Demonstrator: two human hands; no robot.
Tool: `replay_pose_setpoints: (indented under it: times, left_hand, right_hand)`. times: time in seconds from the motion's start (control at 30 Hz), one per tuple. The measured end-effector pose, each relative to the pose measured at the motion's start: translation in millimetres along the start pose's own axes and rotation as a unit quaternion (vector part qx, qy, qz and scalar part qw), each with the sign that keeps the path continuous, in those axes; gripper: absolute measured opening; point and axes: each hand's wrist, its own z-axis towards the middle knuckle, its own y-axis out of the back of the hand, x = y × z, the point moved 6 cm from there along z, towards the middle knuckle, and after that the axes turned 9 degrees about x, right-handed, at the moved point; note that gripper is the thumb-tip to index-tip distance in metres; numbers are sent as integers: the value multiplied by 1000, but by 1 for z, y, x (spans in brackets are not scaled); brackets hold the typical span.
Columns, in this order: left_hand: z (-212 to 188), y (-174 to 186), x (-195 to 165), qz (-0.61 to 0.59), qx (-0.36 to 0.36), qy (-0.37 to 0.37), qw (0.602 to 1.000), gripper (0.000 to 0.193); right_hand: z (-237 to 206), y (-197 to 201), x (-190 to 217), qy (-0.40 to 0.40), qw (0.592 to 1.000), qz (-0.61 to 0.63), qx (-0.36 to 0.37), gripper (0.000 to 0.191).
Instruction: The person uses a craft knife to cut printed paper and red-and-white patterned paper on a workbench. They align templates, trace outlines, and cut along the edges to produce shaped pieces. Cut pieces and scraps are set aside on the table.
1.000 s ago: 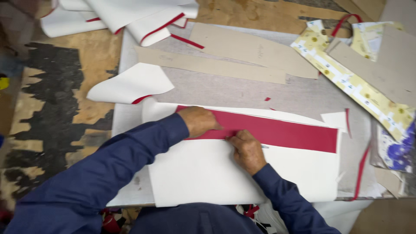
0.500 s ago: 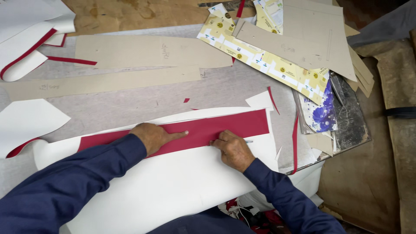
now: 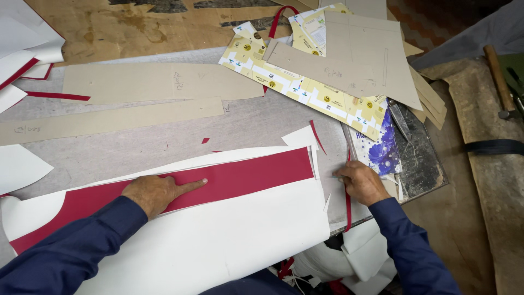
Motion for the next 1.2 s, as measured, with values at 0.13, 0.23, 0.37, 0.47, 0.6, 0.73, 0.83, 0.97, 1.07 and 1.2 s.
replay_pose_setpoints:
  times: [0.13,0.23,0.37,0.47,0.6,0.73,0.83,0.97,1.07,1.2]
  left_hand:
    - [-16,-9,-1,-41,-4,35,999,93]
    - [-35,-22,2,-103,-113,84,985,79]
    - [-52,-62,-2,-254,-185,119,942,67]
    - [-56,-86,-7,-325,-238,117,908,70]
    - [-55,-105,-10,-355,-344,75,866,65]
    - [-70,-138,5,-372,-417,105,823,48]
    - [-117,-189,29,-398,-461,209,766,33]
    - [-172,-241,49,-417,-507,291,696,36]
    - [-175,-246,44,-354,-507,307,724,43]
    - [-167,-254,36,-376,-519,302,706,55]
  right_hand:
    - [6,0,50,-88,994,-13,-56,24]
    - [17,-21,85,-199,969,101,-106,51]
    - [12,-38,91,-276,920,188,-204,37]
    - [13,-52,67,-290,893,269,-215,32]
    - [17,-75,40,-294,886,290,-209,32]
    - [24,-77,42,-236,896,320,-197,28]
    - [42,-65,53,-222,886,359,-194,27]
    - [90,-47,131,-104,880,426,-182,30]
    - [120,-68,255,30,905,420,-60,34]
    - [153,-94,456,280,922,253,88,36]
